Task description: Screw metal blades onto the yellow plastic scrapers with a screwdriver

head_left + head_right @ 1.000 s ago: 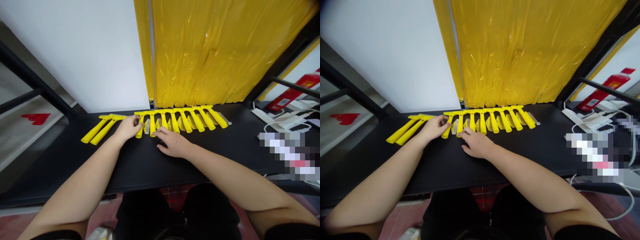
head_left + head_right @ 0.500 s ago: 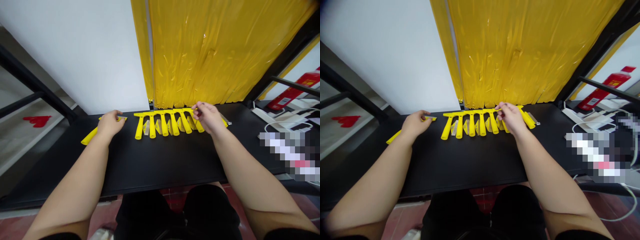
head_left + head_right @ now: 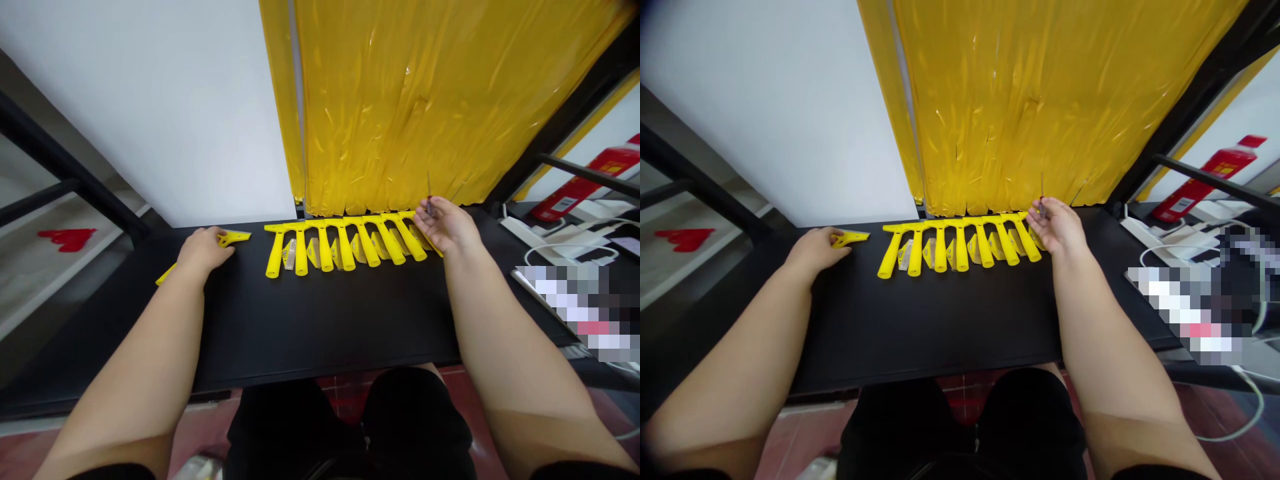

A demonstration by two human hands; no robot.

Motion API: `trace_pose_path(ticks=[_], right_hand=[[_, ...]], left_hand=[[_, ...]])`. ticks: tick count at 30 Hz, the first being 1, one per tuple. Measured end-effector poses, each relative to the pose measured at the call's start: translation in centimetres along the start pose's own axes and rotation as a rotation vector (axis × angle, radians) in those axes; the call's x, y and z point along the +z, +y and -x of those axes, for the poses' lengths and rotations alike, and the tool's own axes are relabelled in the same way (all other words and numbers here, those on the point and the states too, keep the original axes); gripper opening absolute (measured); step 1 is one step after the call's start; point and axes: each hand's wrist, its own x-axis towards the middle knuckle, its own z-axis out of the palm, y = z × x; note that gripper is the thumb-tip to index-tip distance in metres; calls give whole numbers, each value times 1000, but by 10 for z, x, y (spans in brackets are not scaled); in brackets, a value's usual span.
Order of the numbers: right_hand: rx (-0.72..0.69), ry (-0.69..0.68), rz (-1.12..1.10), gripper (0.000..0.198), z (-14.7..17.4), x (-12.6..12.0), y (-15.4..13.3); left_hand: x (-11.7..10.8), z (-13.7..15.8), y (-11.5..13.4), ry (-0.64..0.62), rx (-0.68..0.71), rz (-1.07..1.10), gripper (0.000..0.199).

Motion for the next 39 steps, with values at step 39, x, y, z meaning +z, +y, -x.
trace_pose_path(ticks=[39], right_hand=[[-98,-498,208,39,56,46,13]], left_hand=[[-21,158,173,-220,1235,466,23]])
